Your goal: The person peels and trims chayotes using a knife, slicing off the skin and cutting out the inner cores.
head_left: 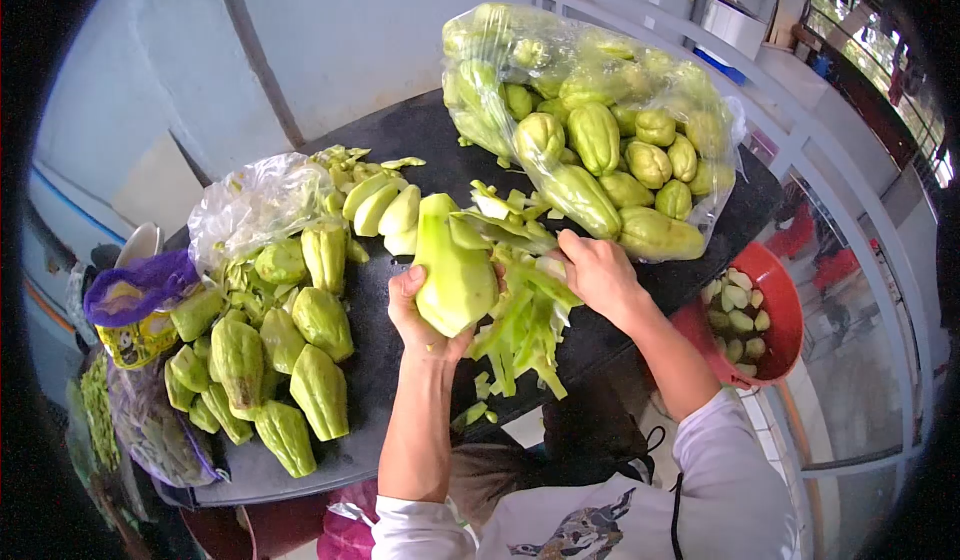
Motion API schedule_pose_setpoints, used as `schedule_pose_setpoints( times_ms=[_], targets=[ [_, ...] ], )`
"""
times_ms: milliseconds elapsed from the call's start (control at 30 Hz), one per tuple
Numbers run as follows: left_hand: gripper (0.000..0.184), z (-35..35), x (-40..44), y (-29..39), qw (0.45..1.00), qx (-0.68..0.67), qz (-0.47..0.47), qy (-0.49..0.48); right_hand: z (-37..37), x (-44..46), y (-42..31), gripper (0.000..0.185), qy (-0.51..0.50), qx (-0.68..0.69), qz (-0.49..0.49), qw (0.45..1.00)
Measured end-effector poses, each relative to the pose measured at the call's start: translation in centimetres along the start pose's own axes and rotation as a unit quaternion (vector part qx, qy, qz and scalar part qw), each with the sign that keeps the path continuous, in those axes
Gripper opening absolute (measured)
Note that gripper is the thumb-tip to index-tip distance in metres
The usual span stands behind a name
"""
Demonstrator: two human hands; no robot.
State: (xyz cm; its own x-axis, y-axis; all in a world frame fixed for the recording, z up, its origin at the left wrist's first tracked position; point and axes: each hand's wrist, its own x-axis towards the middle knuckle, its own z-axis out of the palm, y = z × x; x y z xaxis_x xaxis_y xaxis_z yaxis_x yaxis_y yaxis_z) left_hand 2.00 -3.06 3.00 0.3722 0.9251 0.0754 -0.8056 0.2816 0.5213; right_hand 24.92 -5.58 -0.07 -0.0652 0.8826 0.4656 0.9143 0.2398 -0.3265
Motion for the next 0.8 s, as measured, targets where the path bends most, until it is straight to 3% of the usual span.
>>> schedule_pose_setpoints(
  times_ms=[200,300,467,600,800],
  targets=[
    [0.066,0.2,-0.3,-0.3,0.999,0.022,-0.015,0.017,-0.5,0.4,-2.8,0.016,0.017,0.009,-0.059,0.998],
    [0.069,0.0,-0.1,-0.7,1.000,-0.004,-0.025,-0.019,-0.5,1.5,-2.8,0.014,0.022,0.008,-0.067,0.997],
    [0.069,-0.6,0.1,-0.5,0.999,0.013,-0.031,0.015,1.1,2.3,-1.2,0.010,-0.010,0.020,-0.011,1.000],
    [0.072,-0.9,0.0,0.1,0.999,0.026,-0.022,-0.040,1.4,2.4,-0.2,0.012,-0.052,-0.031,0.043,0.997],
    [0.070,-1.1,0.8,0.6,0.997,-0.058,0.012,-0.038,0.6,2.5,-0.9,0.011,-0.052,0.042,0.122,0.990]
  ],
)
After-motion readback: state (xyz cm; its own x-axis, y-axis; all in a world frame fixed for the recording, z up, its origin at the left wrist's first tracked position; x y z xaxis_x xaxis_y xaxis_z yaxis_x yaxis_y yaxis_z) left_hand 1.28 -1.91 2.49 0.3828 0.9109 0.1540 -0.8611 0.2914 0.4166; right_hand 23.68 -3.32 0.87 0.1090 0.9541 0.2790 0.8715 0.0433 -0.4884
